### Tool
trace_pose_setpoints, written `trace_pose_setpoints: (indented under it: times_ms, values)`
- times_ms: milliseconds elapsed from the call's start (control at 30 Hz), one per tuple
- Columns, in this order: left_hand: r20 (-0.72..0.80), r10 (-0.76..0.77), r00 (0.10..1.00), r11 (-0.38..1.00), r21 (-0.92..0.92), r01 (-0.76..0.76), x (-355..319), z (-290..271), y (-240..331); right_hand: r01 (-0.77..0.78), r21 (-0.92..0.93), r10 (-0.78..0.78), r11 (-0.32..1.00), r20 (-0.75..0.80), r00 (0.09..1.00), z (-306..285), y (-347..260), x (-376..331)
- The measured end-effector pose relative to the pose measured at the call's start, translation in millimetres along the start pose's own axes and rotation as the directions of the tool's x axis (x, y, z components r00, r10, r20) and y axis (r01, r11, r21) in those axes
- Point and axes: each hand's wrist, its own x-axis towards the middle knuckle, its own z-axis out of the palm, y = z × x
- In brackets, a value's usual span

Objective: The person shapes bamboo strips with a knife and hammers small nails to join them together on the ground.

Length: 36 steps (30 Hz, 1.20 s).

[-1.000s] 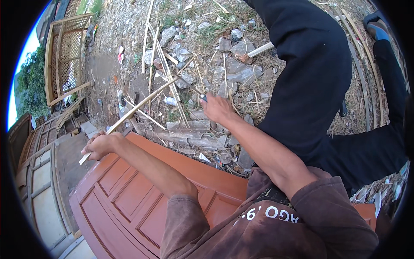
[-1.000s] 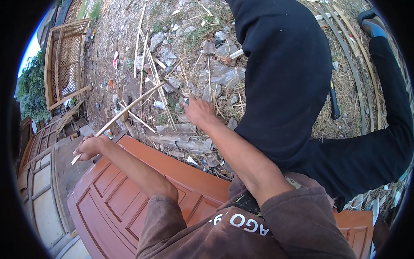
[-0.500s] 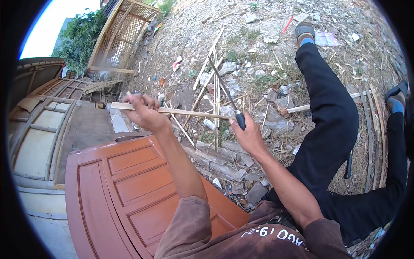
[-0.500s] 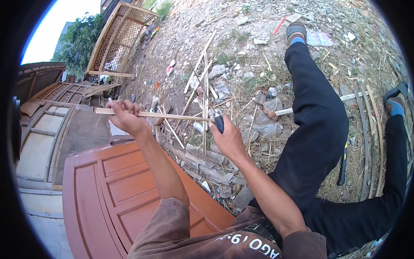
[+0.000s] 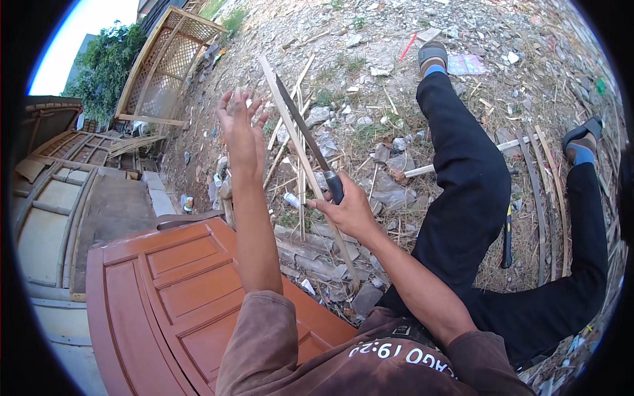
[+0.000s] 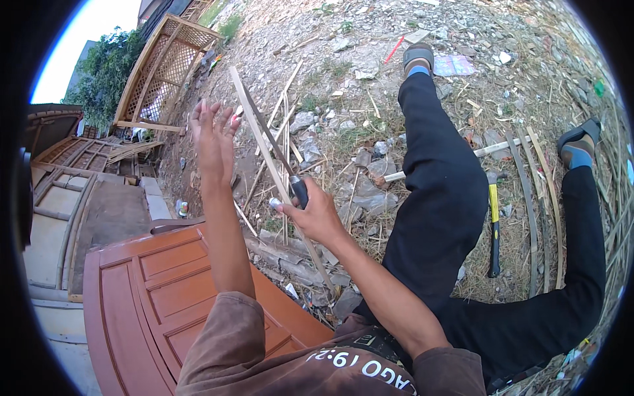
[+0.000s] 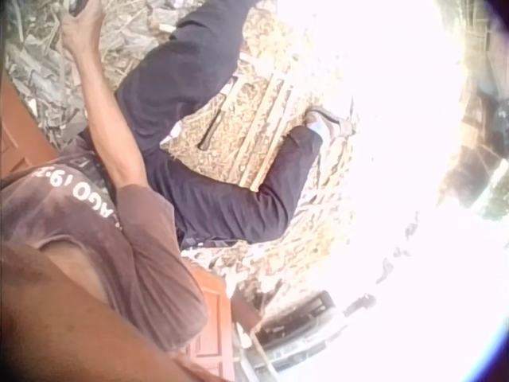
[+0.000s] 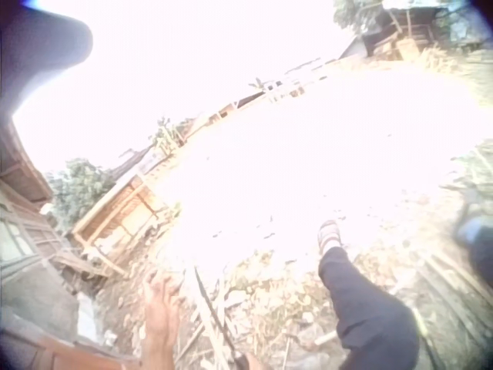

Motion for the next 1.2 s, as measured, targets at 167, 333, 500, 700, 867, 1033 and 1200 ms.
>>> trace_pose_setpoints:
  times_ms: [167, 333, 500, 700, 867, 1033, 1200]
  values:
    - [0.483, -0.139, 0.865, 0.911, 0.405, -0.08, -82, -84, -49, -0.002, 0.092, 0.018, 0.996, -0.176, 0.984, -2, 3, 14]
    - [0.544, 0.086, 0.835, 0.764, 0.502, -0.405, -178, -121, -69, -0.087, 0.079, 0.102, 0.993, -0.219, 0.97, 6, 10, 19]
    - [0.291, 0.527, 0.798, 0.73, 0.326, -0.601, -202, -104, -59, -0.185, -0.035, 0.181, 0.982, -0.092, 0.979, 19, 14, 13]
    - [-0.203, 0.406, 0.891, 0.91, 0.001, -0.414, -141, -100, -20, -0.084, -0.247, 0.11, 0.965, 0.093, 0.99, 10, 23, -19]
    - [-0.336, 0.38, 0.862, 0.923, 0.072, -0.379, -118, -93, -12, -0.032, -0.422, 0.12, 0.906, 0.183, 0.976, 20, 53, -65]
    - [-0.309, 0.377, 0.873, 0.921, 0.029, -0.387, -110, -86, -15, -0.032, -0.414, 0.101, 0.909, 0.146, 0.984, 16, 52, -59]
    - [-0.316, 0.327, 0.891, 0.938, -0.003, -0.346, -99, -88, -11, -0.047, -0.42, 0.112, 0.906, 0.131, 0.985, 9, 47, -57]
